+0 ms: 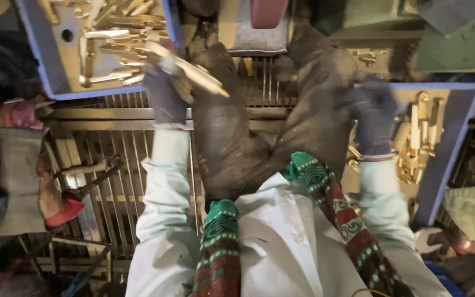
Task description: The person repeatedly picks up brass-colored metal parts from a blue bin and presses them against a rotating grinding wheel to smooth or polish their surfaces. After each part is treated, it is placed into a second bin to the right. The process is continuous and repetitive throughout the clip.
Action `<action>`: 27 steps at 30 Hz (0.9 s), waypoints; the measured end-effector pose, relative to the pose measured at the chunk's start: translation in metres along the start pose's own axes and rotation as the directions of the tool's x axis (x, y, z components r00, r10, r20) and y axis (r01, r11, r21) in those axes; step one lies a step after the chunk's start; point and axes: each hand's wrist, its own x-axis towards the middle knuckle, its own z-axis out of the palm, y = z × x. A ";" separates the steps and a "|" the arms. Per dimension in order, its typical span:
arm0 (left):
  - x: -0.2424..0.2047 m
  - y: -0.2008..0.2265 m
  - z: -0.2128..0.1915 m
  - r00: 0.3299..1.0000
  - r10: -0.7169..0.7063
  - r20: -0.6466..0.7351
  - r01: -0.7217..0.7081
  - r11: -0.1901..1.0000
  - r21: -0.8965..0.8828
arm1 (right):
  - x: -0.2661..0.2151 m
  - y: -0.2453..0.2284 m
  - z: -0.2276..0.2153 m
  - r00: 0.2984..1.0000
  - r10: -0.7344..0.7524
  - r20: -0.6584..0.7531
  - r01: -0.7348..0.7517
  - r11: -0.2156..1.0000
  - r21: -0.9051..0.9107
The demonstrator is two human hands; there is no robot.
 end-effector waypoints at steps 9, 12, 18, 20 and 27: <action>0.021 -0.073 -0.013 0.799 -0.589 0.121 0.421 0.405 -0.812 | 0.012 0.154 -0.101 0.933 -0.332 -0.136 0.005 0.391 -0.920; -0.016 -0.064 0.023 0.887 -0.038 0.460 0.460 0.163 -0.873 | 0.018 0.192 -0.098 0.916 -0.400 -0.014 -0.008 0.017 -1.000; -0.065 -0.032 0.064 0.867 -0.218 0.448 0.459 0.700 -0.547 | 0.042 0.222 -0.094 0.975 0.066 -0.215 -0.224 0.302 -0.926; -0.064 -0.029 0.057 0.853 -0.160 0.498 0.465 0.665 -0.584 | 0.040 0.218 -0.098 0.969 0.114 -0.220 -0.248 0.415 -0.876; -0.071 -0.030 0.034 0.764 -0.334 0.551 0.552 0.781 -0.292 | 0.011 0.112 -0.112 0.931 -0.110 -0.348 0.032 0.974 -0.222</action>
